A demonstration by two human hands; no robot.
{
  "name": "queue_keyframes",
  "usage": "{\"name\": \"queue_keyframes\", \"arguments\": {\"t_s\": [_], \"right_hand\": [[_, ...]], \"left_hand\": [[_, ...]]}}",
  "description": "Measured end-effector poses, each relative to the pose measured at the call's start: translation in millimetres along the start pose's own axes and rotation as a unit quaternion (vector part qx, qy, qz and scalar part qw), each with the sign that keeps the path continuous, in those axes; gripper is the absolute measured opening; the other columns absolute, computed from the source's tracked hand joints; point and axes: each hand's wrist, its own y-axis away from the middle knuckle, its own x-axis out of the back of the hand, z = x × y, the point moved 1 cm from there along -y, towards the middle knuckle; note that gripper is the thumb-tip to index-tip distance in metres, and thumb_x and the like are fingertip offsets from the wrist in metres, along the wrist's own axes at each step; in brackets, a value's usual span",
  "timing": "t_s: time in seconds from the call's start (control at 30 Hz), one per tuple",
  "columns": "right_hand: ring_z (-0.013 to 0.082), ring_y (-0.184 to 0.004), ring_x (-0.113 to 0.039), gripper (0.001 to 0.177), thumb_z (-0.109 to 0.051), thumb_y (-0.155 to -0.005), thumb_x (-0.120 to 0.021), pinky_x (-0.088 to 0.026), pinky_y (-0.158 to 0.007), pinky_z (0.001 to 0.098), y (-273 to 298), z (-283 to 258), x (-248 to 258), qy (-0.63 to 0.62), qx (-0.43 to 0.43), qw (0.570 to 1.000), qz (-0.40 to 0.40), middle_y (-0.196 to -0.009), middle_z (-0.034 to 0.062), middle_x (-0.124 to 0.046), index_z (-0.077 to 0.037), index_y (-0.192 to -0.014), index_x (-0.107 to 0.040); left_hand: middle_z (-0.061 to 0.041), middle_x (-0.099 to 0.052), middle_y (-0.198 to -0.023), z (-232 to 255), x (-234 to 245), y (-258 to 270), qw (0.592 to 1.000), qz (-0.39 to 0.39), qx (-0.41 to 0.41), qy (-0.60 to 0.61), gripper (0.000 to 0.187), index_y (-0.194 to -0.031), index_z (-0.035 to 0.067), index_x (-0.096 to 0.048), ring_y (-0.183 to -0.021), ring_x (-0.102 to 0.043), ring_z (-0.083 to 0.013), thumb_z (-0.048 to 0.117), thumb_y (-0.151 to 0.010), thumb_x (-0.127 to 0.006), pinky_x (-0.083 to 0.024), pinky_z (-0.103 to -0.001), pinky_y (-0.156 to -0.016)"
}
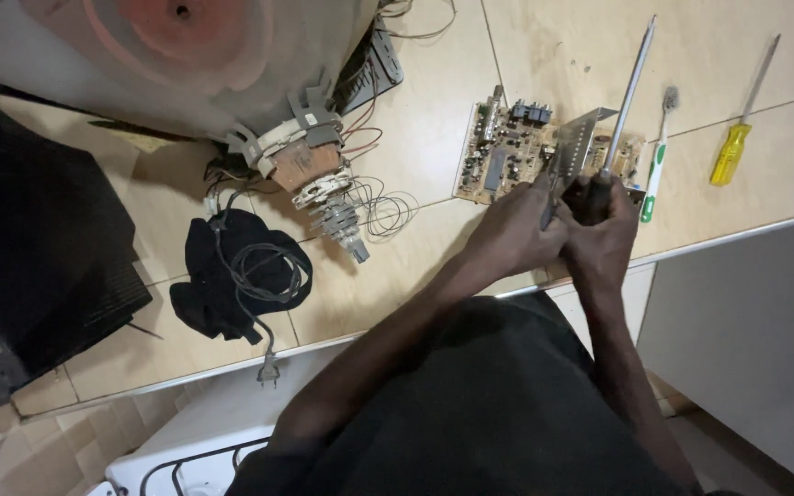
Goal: The person is cleaning a circuit board from a CRT television, using a screwdriver to scrape away debris and pliers to adjust components.
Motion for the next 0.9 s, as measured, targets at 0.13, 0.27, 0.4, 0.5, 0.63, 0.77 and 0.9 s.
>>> {"name": "queue_keyframes", "arguments": {"t_s": [0.13, 0.27, 0.4, 0.5, 0.63, 0.77, 0.9], "right_hand": [[0.0241, -0.100, -0.072, 0.026, -0.023, -0.094, -0.084, -0.058, -0.088, 0.0392, -11, -16, 0, 0.032, -0.077, 0.997, -0.003, -0.105, 0.0160, -0.072, -0.010, -0.112, -0.069], [0.0215, -0.075, -0.069, 0.029, -0.026, -0.094, -0.093, -0.055, -0.071, 0.0335, -35, 5, 6, 0.100, 0.006, 0.993, 0.056, -0.079, 0.0115, -0.065, -0.009, -0.099, -0.071], [0.0302, -0.061, -0.063, 0.032, -0.032, -0.095, -0.083, -0.048, -0.060, 0.0447, -47, 35, 7, 0.213, -0.032, 0.976, 0.040, -0.067, 0.0142, -0.061, -0.007, -0.088, -0.066], [0.0204, -0.066, -0.061, 0.028, -0.035, -0.096, -0.083, -0.049, -0.064, 0.0371, -43, 14, 7, 0.163, -0.069, 0.984, 0.007, -0.070, 0.0074, -0.063, -0.014, -0.090, -0.066], [0.0189, -0.065, -0.056, 0.033, -0.036, -0.100, -0.083, -0.046, -0.065, 0.0346, -49, 25, 22, 0.119, -0.074, 0.990, -0.028, -0.070, 0.0061, -0.058, -0.014, -0.088, -0.062], [0.0198, -0.066, -0.056, 0.028, -0.029, -0.104, -0.078, -0.043, -0.066, 0.0339, -44, 0, 22, 0.107, -0.072, 0.990, -0.053, -0.071, 0.0072, -0.057, -0.011, -0.090, -0.062], [0.0238, -0.068, -0.056, 0.031, -0.032, -0.105, -0.079, -0.043, -0.068, 0.0378, -48, 13, 25, 0.128, -0.056, 0.988, -0.064, -0.071, 0.0102, -0.057, -0.009, -0.091, -0.061]], "left_hand": [[-0.036, -0.063, -0.100, 8, 12, 8, 1.000, -0.007, -0.006, 0.005, 0.056, -0.127, -0.012, -0.048, -0.098, -0.064, -0.0623, 0.025, -0.085, -0.046, -0.049, -0.069, -0.080], [-0.039, -0.060, -0.113, 4, 5, 2, 1.000, 0.001, -0.014, -0.011, 0.063, -0.131, -0.012, -0.050, -0.100, -0.062, -0.0653, 0.032, -0.085, -0.049, -0.051, -0.069, -0.082], [-0.042, -0.055, -0.121, -12, -8, -4, 1.000, 0.012, -0.022, -0.005, 0.069, -0.141, -0.012, -0.041, -0.105, -0.057, -0.0685, 0.033, -0.089, -0.047, -0.049, -0.072, -0.088], [-0.040, -0.055, -0.124, -15, -12, -7, 1.000, 0.015, -0.026, 0.006, 0.073, -0.145, -0.010, -0.038, -0.109, -0.058, -0.0663, 0.036, -0.089, -0.046, -0.050, -0.070, -0.090], [-0.036, -0.055, -0.127, -14, -12, -8, 1.000, 0.005, -0.015, 0.001, 0.077, -0.147, -0.006, -0.039, -0.105, -0.061, -0.0642, 0.039, -0.085, -0.047, -0.050, -0.069, -0.087], [-0.036, -0.053, -0.129, -15, -14, -9, 1.000, 0.001, -0.016, 0.015, 0.085, -0.151, -0.007, -0.035, -0.111, -0.059, -0.0630, 0.040, -0.082, -0.050, -0.047, -0.071, -0.092], [-0.036, -0.049, -0.131, -13, -11, -5, 0.999, -0.002, -0.030, 0.034, 0.096, -0.155, -0.008, -0.026, -0.120, -0.052, -0.0629, 0.043, -0.079, -0.056, -0.036, -0.076, -0.103]]}}
